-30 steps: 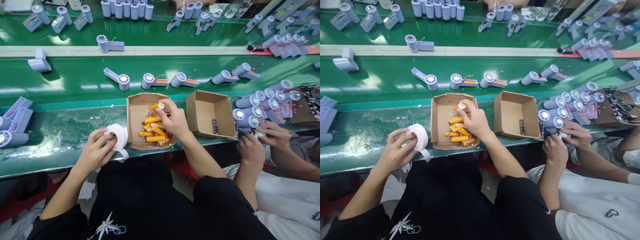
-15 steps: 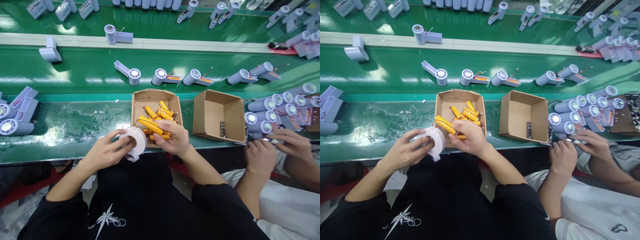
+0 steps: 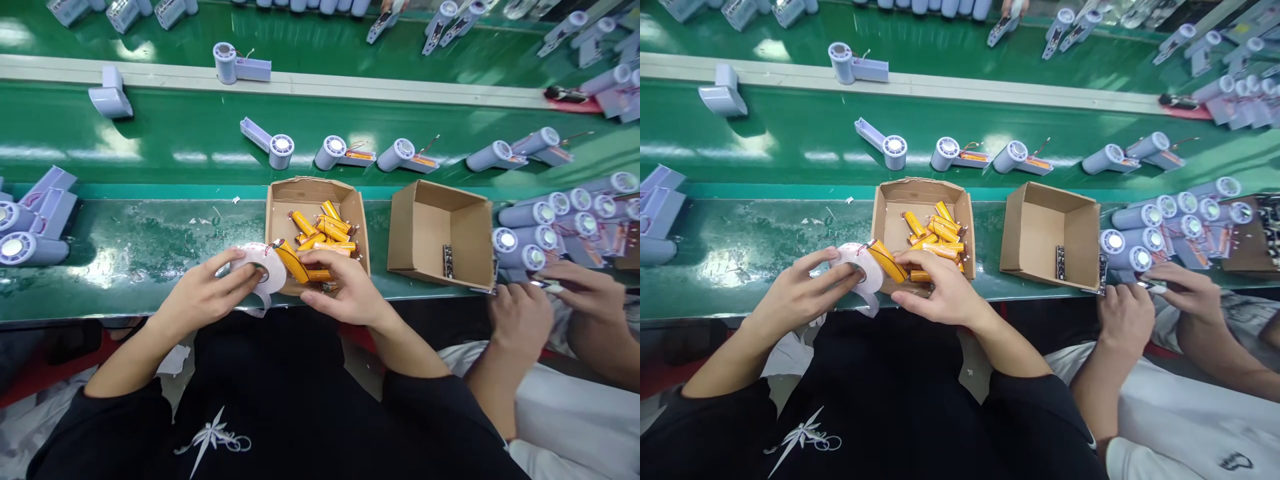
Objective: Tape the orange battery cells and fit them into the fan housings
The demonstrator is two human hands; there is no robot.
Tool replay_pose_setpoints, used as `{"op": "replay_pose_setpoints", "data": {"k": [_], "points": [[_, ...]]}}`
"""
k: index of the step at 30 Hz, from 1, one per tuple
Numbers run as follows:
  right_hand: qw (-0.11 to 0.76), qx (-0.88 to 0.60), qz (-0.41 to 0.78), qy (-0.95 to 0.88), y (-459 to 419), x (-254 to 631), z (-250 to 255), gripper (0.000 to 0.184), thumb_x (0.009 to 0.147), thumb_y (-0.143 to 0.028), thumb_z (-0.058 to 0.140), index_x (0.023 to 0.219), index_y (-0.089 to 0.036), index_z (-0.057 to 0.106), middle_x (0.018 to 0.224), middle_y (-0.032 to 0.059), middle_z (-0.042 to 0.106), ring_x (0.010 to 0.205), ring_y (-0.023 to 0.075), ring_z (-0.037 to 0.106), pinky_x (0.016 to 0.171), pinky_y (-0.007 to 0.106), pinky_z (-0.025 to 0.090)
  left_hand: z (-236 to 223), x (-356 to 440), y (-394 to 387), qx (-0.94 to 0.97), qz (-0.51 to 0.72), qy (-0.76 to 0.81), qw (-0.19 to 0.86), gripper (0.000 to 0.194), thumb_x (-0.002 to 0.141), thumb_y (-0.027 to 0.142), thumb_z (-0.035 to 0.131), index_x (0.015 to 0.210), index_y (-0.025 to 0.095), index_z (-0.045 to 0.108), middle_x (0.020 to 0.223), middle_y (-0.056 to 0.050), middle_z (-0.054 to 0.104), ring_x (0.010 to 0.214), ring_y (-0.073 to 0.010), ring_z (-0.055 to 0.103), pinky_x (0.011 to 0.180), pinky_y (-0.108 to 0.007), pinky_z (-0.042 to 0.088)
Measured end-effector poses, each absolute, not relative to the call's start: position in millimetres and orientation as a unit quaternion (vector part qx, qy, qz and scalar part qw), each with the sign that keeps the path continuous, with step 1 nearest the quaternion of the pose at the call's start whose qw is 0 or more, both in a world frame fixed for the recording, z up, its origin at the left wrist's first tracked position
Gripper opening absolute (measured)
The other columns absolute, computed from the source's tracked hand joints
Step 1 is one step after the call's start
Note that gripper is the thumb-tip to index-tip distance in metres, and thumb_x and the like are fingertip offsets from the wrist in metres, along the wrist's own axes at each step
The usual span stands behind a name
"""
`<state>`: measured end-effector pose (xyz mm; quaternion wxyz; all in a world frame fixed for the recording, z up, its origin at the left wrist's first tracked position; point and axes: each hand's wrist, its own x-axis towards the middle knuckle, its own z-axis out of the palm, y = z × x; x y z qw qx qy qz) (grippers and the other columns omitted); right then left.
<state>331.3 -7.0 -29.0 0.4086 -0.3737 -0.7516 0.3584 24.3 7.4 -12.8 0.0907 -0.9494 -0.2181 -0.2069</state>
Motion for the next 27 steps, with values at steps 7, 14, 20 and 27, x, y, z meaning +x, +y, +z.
{"op": "replay_pose_setpoints", "data": {"k": [7,14,20,27], "points": [[0.305,-0.416,0.472,-0.715,15,335,2,0.024,0.096,-0.029,0.083,0.119,-0.023,0.083,0.108,0.0032,0.087,0.105,0.0260,0.084,0.104,0.040,0.068,9,31,18,-0.954,-0.204,-0.159,0.154,0.039,0.093,-0.002,0.073,0.126,0.019,0.076,0.126,-0.002,0.073,0.135,-0.0204,0.066,0.132,-0.040,0.053],[0.623,-0.458,0.500,-0.389,-1,279,-39,0.054,0.086,-0.058,0.092,0.122,-0.024,0.072,0.120,0.0098,0.086,0.106,0.0302,0.085,0.094,0.048,0.074,-7,65,-4,-0.884,-0.322,-0.290,0.173,0.030,0.091,0.019,0.090,0.119,0.017,0.078,0.094,-0.004,0.079,0.102,-0.0231,0.067,0.081,-0.038,0.058],[0.735,-0.443,0.264,-0.441,31,340,-30,0.045,0.096,-0.056,0.084,0.127,-0.027,0.070,0.126,0.0089,0.082,0.119,0.0288,0.082,0.101,0.045,0.071,-16,67,-36,-0.935,-0.289,-0.192,-0.076,0.018,0.105,0.023,0.072,0.122,0.022,0.077,0.097,-0.001,0.081,0.105,-0.0196,0.072,0.095,-0.038,0.059],[0.515,-0.396,0.462,-0.604,-14,335,-36,0.047,0.100,-0.039,0.083,0.143,-0.023,0.071,0.122,0.0100,0.086,0.098,0.0251,0.087,0.085,0.036,0.075,-70,-34,0,-0.865,-0.244,-0.439,0.010,0.048,0.100,0.022,0.074,0.147,0.027,0.067,0.112,-0.008,0.078,0.129,-0.0368,0.064,0.108,-0.056,0.058]]}}
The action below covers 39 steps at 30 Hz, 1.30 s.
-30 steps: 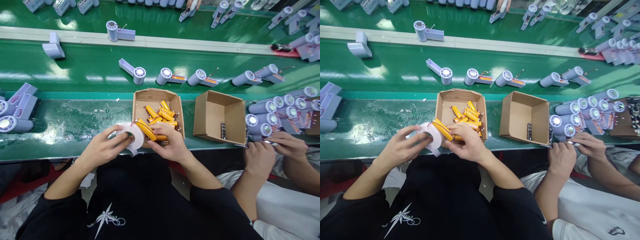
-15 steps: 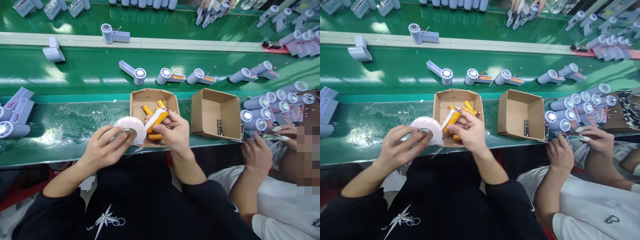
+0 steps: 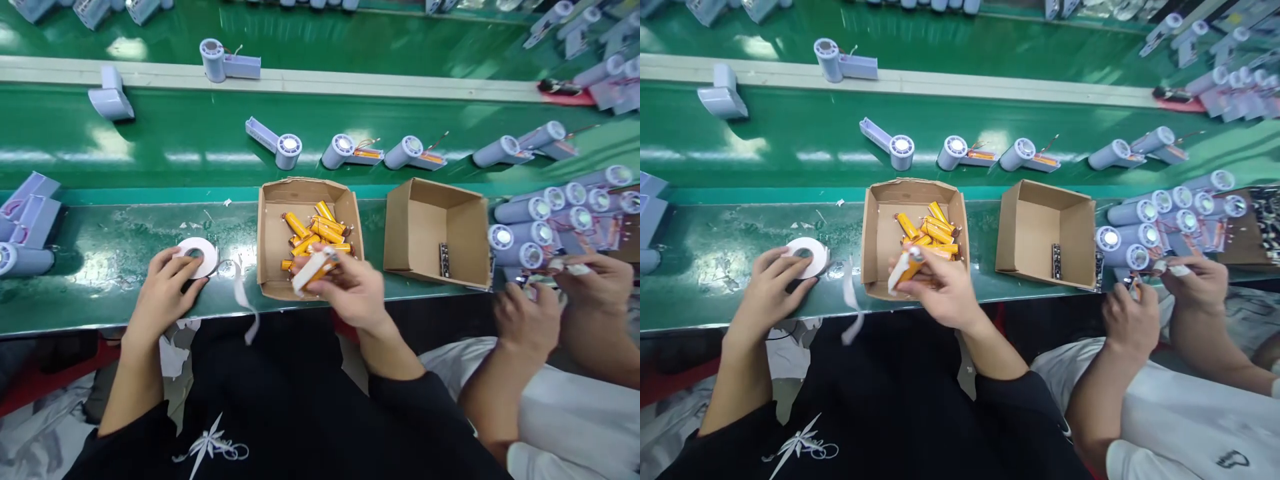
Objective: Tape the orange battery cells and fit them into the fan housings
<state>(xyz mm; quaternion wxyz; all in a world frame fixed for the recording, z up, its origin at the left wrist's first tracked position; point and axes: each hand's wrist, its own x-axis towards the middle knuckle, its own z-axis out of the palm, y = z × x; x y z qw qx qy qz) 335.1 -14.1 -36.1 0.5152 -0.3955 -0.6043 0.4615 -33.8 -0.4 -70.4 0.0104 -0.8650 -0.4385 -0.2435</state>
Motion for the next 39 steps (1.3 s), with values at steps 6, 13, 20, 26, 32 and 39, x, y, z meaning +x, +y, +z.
{"op": "replay_pose_setpoints", "data": {"k": [6,13,20,26,32,39], "points": [[0.399,-0.408,0.426,-0.702,-19,313,-50,0.049,0.100,-0.027,0.081,0.148,-0.024,0.071,0.122,0.0063,0.087,0.100,0.0217,0.086,0.098,0.031,0.070,-62,-7,-2,-0.830,-0.327,-0.452,0.015,0.050,0.096,0.025,0.082,0.144,0.027,0.069,0.119,-0.012,0.078,0.125,-0.0353,0.065,0.108,-0.054,0.055],[0.384,-0.380,0.440,-0.717,-14,314,-54,0.049,0.101,-0.021,0.077,0.150,-0.023,0.070,0.119,0.0053,0.087,0.092,0.0185,0.086,0.092,0.026,0.068,-25,77,8,-0.851,-0.411,-0.319,-0.073,0.035,0.102,0.033,0.080,0.134,0.024,0.071,0.098,-0.004,0.081,0.083,-0.0184,0.071,0.079,-0.035,0.056],[0.407,-0.348,0.490,-0.688,-17,315,-64,0.067,0.100,-0.024,0.079,0.163,-0.025,0.056,0.114,0.0029,0.086,0.090,0.0177,0.083,0.088,0.029,0.069,-4,88,24,-0.866,-0.403,-0.274,-0.111,0.022,0.105,0.016,0.070,0.125,0.024,0.076,0.099,-0.004,0.084,0.089,-0.0173,0.076,0.085,-0.034,0.059],[0.428,-0.314,0.533,-0.659,-16,314,-65,0.072,0.101,-0.025,0.075,0.168,-0.027,0.047,0.104,-0.0007,0.083,0.082,0.0145,0.078,0.078,0.026,0.066,18,86,36,-0.902,-0.333,-0.252,-0.106,0.026,0.109,0.015,0.058,0.127,0.025,0.075,0.102,-0.006,0.082,0.091,-0.0189,0.074,0.085,-0.037,0.060],[0.383,-0.345,0.524,-0.678,-10,312,-54,0.031,0.097,-0.025,0.078,0.127,-0.020,0.073,0.077,-0.0043,0.071,0.069,0.0151,0.069,0.065,0.025,0.058,38,97,42,-0.932,-0.271,-0.204,-0.129,0.031,0.112,0.022,0.058,0.139,0.028,0.072,0.110,-0.006,0.081,0.098,-0.0202,0.074,0.091,-0.036,0.060],[0.473,-0.320,0.551,-0.609,-20,308,-73,0.029,0.098,-0.041,0.082,0.116,-0.021,0.071,0.091,0.0023,0.081,0.078,0.0184,0.080,0.073,0.029,0.067,43,123,89,-0.938,-0.232,-0.145,-0.213,0.027,0.111,0.042,0.061,0.122,0.026,0.079,0.105,-0.006,0.083,0.098,-0.0208,0.074,0.094,-0.036,0.060]]}}
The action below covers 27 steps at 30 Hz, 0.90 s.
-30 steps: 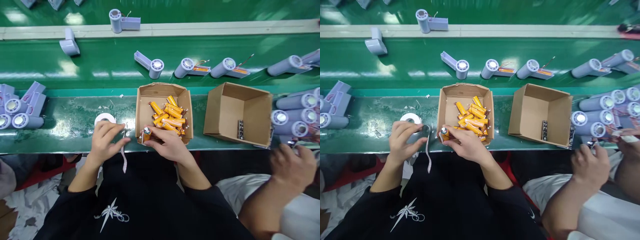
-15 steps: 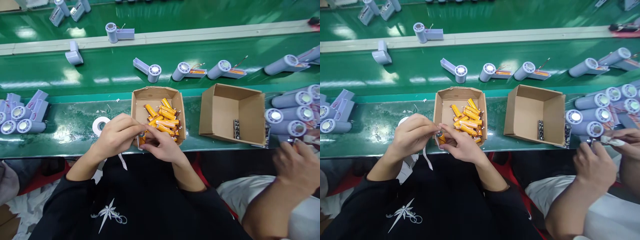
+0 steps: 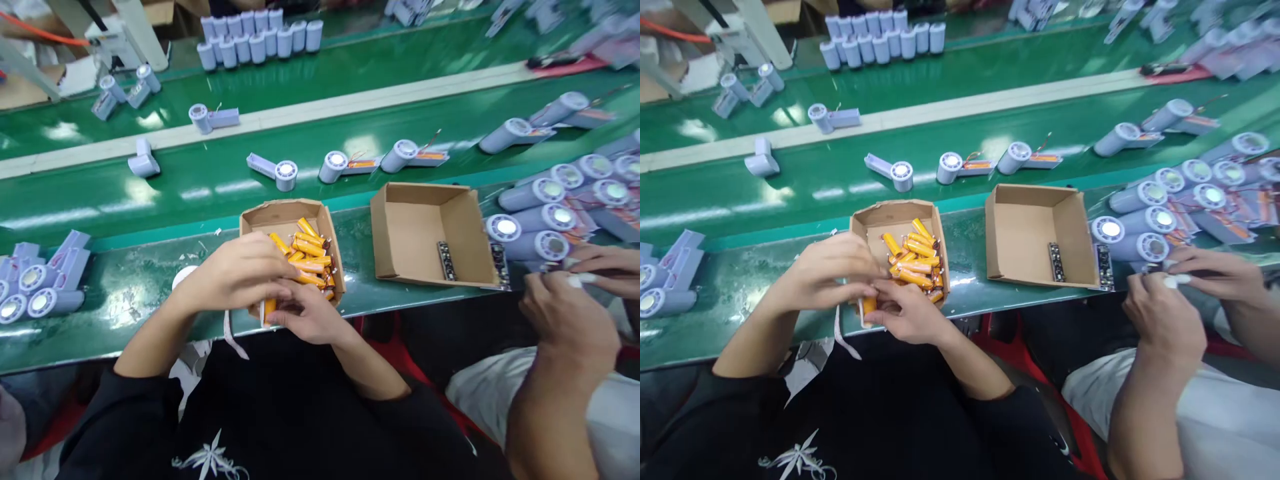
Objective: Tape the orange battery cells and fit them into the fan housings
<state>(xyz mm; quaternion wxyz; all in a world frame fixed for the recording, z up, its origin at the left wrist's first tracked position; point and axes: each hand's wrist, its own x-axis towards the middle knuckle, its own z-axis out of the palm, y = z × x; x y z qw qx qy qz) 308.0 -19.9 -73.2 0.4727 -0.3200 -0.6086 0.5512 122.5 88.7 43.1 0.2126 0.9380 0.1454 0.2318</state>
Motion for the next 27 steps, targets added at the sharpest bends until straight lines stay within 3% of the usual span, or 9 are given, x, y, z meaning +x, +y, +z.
{"op": "replay_pose_setpoints", "data": {"k": [2,4,7,12,16,19,21,24,27], "points": [[0.520,-0.300,0.564,-0.567,-22,306,-83,0.045,0.099,-0.045,0.082,0.134,-0.023,0.066,0.110,0.0066,0.084,0.095,0.0209,0.084,0.088,0.034,0.070,34,136,126,0.920,0.222,0.243,0.214,0.040,0.111,0.054,0.057,0.126,0.023,0.078,0.111,-0.008,0.083,0.099,-0.0226,0.075,0.095,-0.037,0.059],[0.542,-0.294,0.556,-0.557,-22,304,-88,0.049,0.099,-0.045,0.082,0.139,-0.024,0.064,0.117,0.0085,0.084,0.102,0.0215,0.085,0.093,0.035,0.070,22,155,170,0.882,0.184,0.392,0.184,0.051,0.110,0.058,0.051,0.138,0.021,0.073,0.116,-0.010,0.083,0.103,-0.0253,0.075,0.097,-0.038,0.058],[0.531,-0.289,0.542,-0.584,-21,303,-89,0.046,0.100,-0.041,0.081,0.139,-0.023,0.066,0.118,0.0085,0.083,0.099,0.0198,0.084,0.093,0.032,0.069,5,188,226,0.819,0.083,0.559,0.101,0.062,0.106,0.065,0.050,0.145,0.020,0.070,0.122,-0.016,0.081,0.114,-0.0343,0.075,0.102,-0.044,0.055],[0.524,-0.303,0.504,-0.616,-21,302,-88,0.046,0.098,-0.042,0.082,0.139,-0.024,0.068,0.117,0.0078,0.084,0.089,0.0181,0.083,0.086,0.028,0.068,-9,237,270,0.802,-0.047,0.593,0.051,0.087,0.098,0.082,0.044,0.130,0.009,0.080,0.134,-0.030,0.076,0.130,-0.0465,0.070,0.108,-0.051,0.054],[0.513,-0.310,0.490,-0.633,-21,301,-92,0.047,0.099,-0.041,0.081,0.140,-0.024,0.068,0.105,0.0061,0.084,0.084,0.0186,0.082,0.081,0.028,0.067,-1,256,288,0.799,-0.113,0.584,0.085,0.085,0.091,0.077,0.056,0.140,0.009,0.076,0.143,-0.027,0.073,0.134,-0.0427,0.069,0.110,-0.045,0.055],[0.508,-0.304,0.489,-0.641,-20,301,-92,0.047,0.099,-0.041,0.081,0.140,-0.023,0.067,0.105,0.0063,0.084,0.083,0.0185,0.081,0.080,0.029,0.067,8,261,293,0.820,-0.170,0.533,0.121,0.073,0.084,0.063,0.072,0.139,0.016,0.077,0.139,-0.020,0.077,0.126,-0.0367,0.074,0.107,-0.040,0.058],[0.502,-0.302,0.486,-0.649,-19,302,-91,0.046,0.099,-0.042,0.080,0.140,-0.023,0.068,0.104,0.0060,0.084,0.082,0.0184,0.081,0.080,0.029,0.067,9,263,290,0.828,-0.168,0.522,0.115,0.070,0.081,0.060,0.077,0.137,0.019,0.079,0.140,-0.019,0.077,0.127,-0.0375,0.073,0.109,-0.042,0.058],[0.489,-0.311,0.482,-0.657,-20,303,-89,0.044,0.101,-0.043,0.078,0.139,-0.023,0.070,0.102,0.0055,0.084,0.079,0.0171,0.079,0.077,0.027,0.065,5,265,282,0.831,-0.131,0.536,0.067,0.072,0.087,0.064,0.070,0.141,0.016,0.076,0.147,-0.024,0.071,0.137,-0.0424,0.068,0.115,-0.049,0.054],[0.484,-0.319,0.478,-0.660,-20,303,-89,0.044,0.101,-0.042,0.078,0.140,-0.024,0.070,0.110,0.0068,0.084,0.080,0.0165,0.079,0.077,0.027,0.065,3,262,280,0.830,-0.122,0.541,0.058,0.064,0.091,0.052,0.066,0.144,0.016,0.074,0.146,-0.024,0.073,0.134,-0.0398,0.070,0.109,-0.043,0.057]]}}
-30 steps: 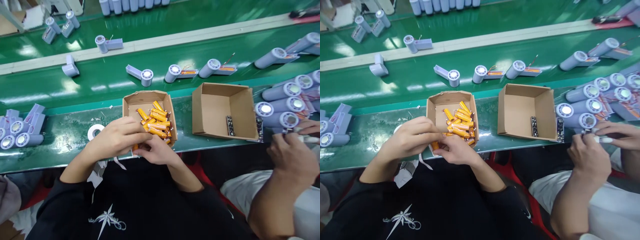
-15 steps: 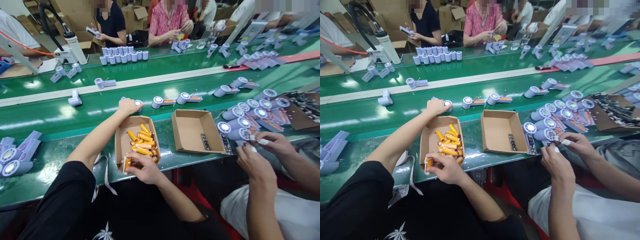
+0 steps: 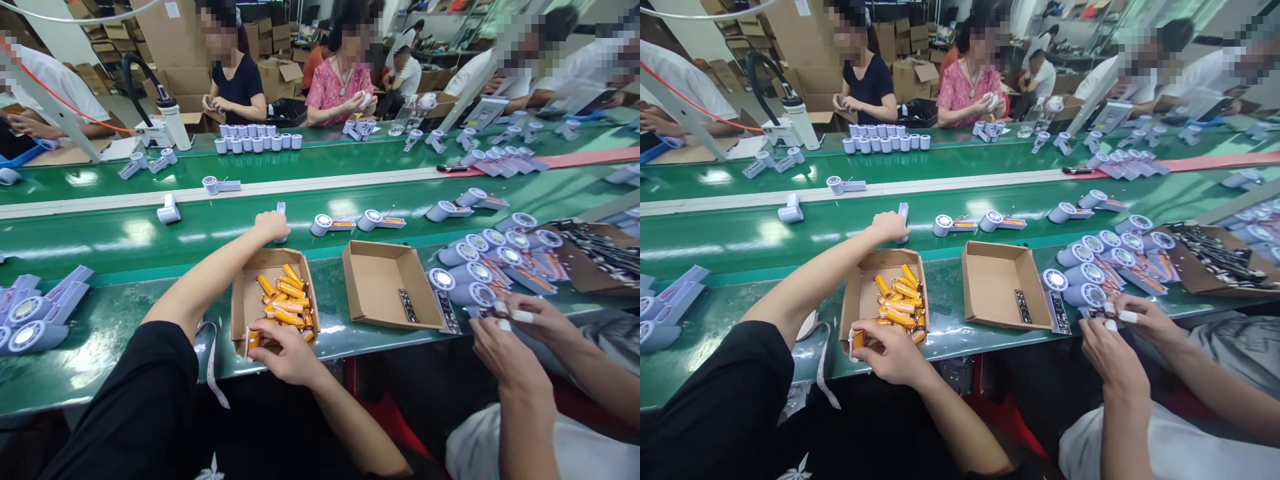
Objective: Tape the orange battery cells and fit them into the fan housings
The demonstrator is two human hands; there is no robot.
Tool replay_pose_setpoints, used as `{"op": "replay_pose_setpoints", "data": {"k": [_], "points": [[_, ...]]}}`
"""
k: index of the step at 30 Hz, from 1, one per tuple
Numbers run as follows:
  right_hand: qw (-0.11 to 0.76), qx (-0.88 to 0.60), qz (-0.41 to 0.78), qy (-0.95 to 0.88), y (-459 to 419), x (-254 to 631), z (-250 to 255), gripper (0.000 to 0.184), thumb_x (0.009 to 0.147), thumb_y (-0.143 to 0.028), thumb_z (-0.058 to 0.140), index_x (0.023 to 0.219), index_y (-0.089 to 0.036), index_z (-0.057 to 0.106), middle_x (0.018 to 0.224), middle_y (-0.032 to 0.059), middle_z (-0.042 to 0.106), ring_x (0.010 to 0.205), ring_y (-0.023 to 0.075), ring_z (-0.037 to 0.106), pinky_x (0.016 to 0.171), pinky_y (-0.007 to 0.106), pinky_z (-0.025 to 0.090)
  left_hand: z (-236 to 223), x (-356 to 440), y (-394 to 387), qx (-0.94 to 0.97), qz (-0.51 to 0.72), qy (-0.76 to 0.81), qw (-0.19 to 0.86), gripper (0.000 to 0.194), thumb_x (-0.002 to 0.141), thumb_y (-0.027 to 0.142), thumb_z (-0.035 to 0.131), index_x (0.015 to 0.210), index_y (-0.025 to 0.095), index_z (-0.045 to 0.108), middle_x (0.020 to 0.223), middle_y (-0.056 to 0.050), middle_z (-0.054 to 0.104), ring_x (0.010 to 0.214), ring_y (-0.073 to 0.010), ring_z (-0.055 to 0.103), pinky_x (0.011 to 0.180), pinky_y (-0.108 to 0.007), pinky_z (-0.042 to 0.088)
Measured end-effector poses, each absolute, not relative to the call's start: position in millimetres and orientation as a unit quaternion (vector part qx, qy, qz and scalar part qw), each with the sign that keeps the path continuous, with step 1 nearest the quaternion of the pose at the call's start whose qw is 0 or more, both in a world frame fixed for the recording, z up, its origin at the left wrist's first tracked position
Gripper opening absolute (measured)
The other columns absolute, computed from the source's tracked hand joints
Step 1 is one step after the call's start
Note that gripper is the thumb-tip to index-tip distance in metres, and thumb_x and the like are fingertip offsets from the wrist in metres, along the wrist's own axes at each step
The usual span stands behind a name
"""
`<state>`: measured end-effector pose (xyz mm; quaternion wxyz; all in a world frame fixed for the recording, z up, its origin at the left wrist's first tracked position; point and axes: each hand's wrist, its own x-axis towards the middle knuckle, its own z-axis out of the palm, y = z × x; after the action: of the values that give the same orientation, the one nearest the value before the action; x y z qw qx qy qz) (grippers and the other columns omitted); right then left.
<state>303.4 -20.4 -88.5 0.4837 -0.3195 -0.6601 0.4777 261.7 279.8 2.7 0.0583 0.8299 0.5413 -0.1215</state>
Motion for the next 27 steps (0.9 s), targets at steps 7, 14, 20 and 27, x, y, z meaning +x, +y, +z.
{"op": "replay_pose_setpoints", "data": {"k": [7,14,20,27], "points": [[0.480,-0.326,0.464,-0.669,-20,303,-88,0.043,0.102,-0.043,0.076,0.140,-0.024,0.071,0.102,0.0056,0.083,0.078,0.0170,0.077,0.076,0.028,0.064,23,192,301,0.875,-0.187,0.430,0.119,0.054,0.071,0.022,0.070,0.122,0.024,0.085,0.126,-0.007,0.084,0.113,-0.0282,0.075,0.097,-0.030,0.056],[0.479,-0.313,0.486,-0.661,-20,302,-93,0.055,0.104,-0.045,0.075,0.153,-0.025,0.060,0.110,0.0075,0.084,0.093,0.0207,0.083,0.087,0.032,0.067,-2,67,320,0.890,-0.206,0.405,-0.021,0.045,0.067,0.016,0.065,0.106,0.023,0.086,0.135,-0.013,0.076,0.129,-0.0327,0.066,0.108,-0.037,0.054],[0.470,-0.326,0.546,-0.613,-25,309,-94,0.052,0.101,-0.047,0.080,0.145,-0.029,0.058,0.120,0.0097,0.085,0.099,0.0239,0.086,0.089,0.037,0.070,-29,47,309,0.905,-0.110,0.411,0.003,0.034,0.082,0.027,0.062,0.107,0.027,0.085,0.133,-0.009,0.079,0.135,-0.0297,0.065,0.106,-0.034,0.054],[0.514,-0.353,0.475,-0.621,21,334,-26,0.045,0.095,-0.041,0.087,0.134,-0.032,0.067,0.114,0.0049,0.087,0.096,0.0237,0.086,0.088,0.039,0.072,-26,56,328,0.881,-0.063,0.455,0.110,0.026,0.081,0.037,0.074,0.102,0.031,0.086,0.115,-0.002,0.086,0.109,-0.0260,0.076,0.096,-0.029,0.053]]}}
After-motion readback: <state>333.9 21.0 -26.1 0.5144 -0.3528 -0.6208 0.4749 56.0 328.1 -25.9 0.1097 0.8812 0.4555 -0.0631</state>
